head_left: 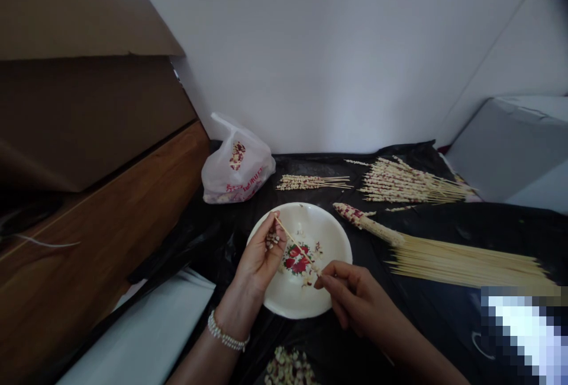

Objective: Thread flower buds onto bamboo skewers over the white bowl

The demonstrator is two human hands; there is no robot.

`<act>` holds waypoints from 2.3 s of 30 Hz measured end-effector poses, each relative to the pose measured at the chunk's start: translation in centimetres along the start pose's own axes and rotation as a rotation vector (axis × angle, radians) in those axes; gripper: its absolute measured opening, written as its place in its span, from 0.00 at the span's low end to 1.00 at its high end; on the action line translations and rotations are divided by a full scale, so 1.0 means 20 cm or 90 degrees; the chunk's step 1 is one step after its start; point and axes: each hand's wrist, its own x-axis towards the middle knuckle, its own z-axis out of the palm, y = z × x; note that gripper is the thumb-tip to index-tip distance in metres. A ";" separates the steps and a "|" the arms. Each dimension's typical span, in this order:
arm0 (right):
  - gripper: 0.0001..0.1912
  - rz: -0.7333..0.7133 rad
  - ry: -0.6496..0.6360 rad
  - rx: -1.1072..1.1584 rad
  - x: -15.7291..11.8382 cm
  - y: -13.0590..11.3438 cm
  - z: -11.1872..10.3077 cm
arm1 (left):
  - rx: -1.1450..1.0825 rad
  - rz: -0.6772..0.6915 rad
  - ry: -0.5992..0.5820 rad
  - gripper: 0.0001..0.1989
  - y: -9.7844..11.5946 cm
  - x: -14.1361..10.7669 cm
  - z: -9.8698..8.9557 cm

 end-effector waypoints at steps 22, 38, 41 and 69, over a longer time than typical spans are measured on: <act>0.17 -0.042 0.069 0.026 0.01 0.00 -0.03 | 0.259 -0.166 -0.225 0.06 -0.16 -0.13 0.00; 0.16 -0.020 0.086 0.048 0.01 0.00 -0.04 | 0.079 -0.186 -0.113 0.21 -0.08 -0.07 0.01; 0.16 -0.017 0.087 0.044 0.01 0.00 -0.04 | 0.070 -0.174 -0.108 0.18 -0.07 -0.06 0.01; 0.18 0.002 -0.010 -0.014 0.00 0.01 -0.03 | -0.081 -0.013 0.002 0.17 0.09 0.01 0.00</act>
